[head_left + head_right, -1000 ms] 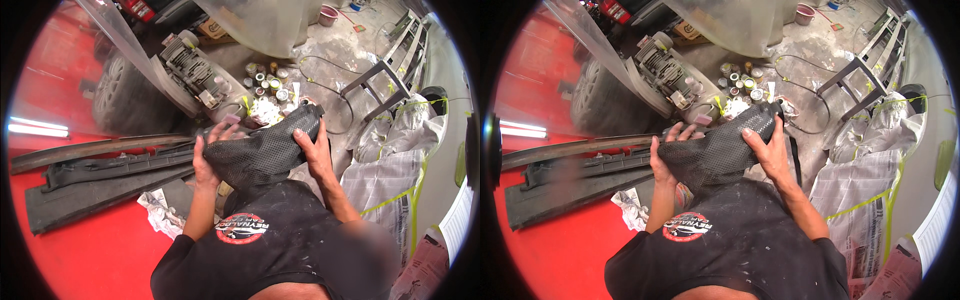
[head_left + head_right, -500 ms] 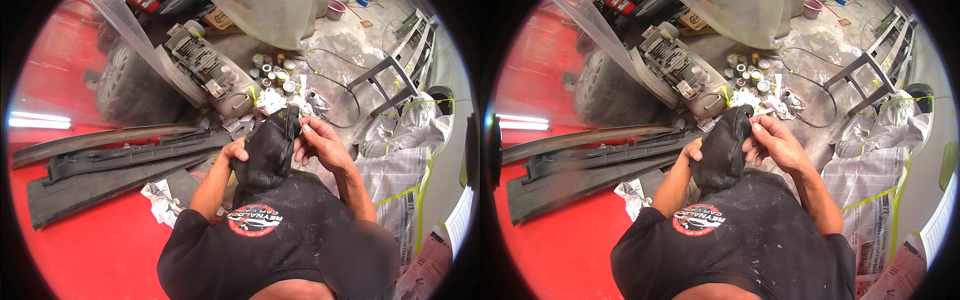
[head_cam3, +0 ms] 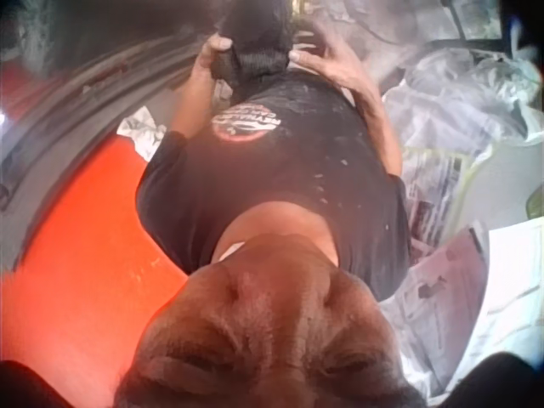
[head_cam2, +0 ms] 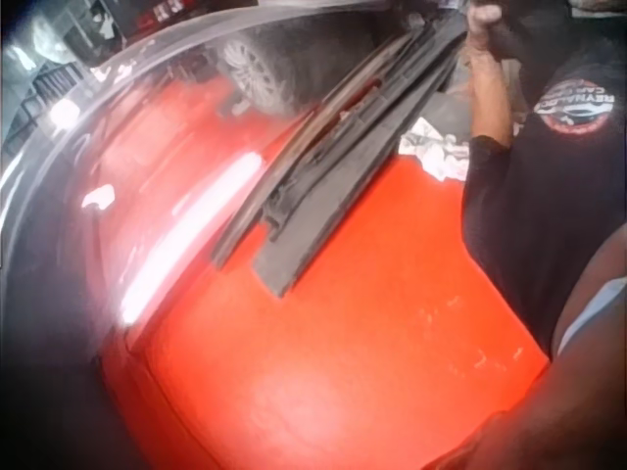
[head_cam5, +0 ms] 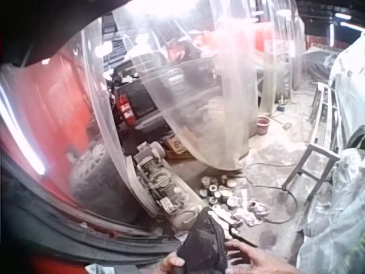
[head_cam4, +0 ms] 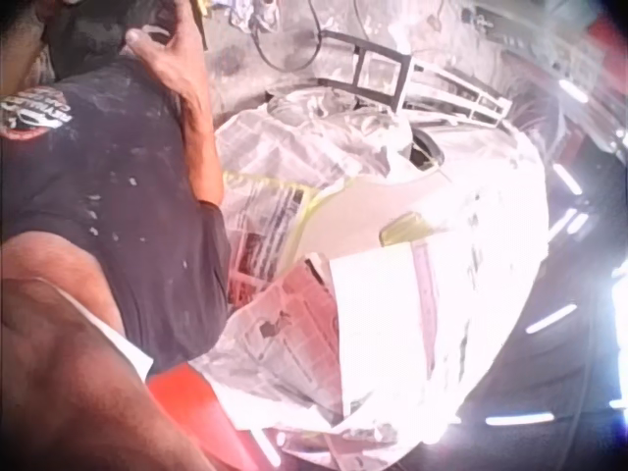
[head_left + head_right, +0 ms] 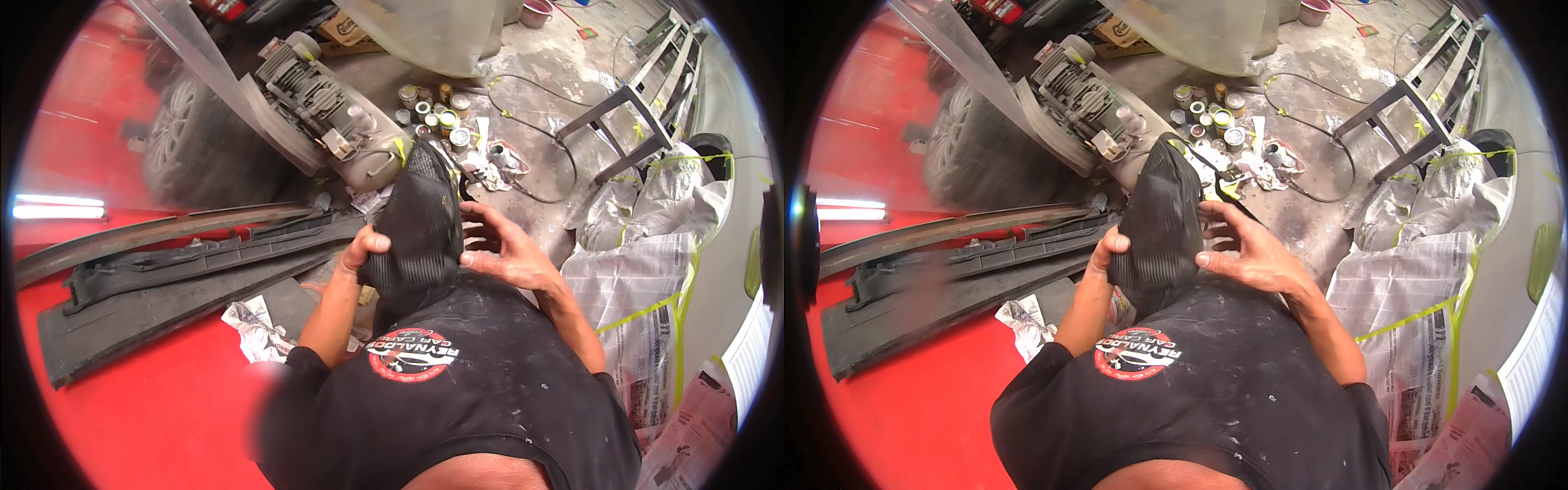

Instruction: The person cleans a paint sprayer by pouring a solvent into its cup and wiping the exterior with a cloth. They then wipe a long metal tool and place it in a backpack. Finally, they pick up and inspect a black mesh object.

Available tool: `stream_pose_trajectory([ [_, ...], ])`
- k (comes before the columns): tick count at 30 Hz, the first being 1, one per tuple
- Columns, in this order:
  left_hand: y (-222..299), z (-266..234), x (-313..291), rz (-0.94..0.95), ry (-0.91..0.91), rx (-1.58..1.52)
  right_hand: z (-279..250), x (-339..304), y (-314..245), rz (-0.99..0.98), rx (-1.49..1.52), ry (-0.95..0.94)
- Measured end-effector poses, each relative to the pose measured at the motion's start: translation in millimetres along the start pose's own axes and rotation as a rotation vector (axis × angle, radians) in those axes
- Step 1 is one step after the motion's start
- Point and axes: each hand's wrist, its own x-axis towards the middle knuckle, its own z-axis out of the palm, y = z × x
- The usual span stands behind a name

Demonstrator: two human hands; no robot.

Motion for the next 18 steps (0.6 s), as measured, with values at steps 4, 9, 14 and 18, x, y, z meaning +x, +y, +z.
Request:
stream_pose_trajectory([
  [4, -8.2, -7.9, 13.0, 0.180, 0.091, -0.244, 23.3, 15.5, 2.2, 0.055, 0.096, 0.106],
  [9, -8.1, -12.9, 21.4, 0.347, 0.262, -0.319, 28.8, 30.7, 12.0, 0.127, 0.014, 0.040],
  [14, -16.9, -23.6, 12.6, 0.377, 0.166, -0.381, 25.0, 33.1, 4.5, 0.096, -0.020, 0.092],
  [18, -13.3, -1.1, 10.8, 0.448, 0.150, -0.299, 29.3, 20.7, 5.7, -0.069, 0.085, 0.140],
])
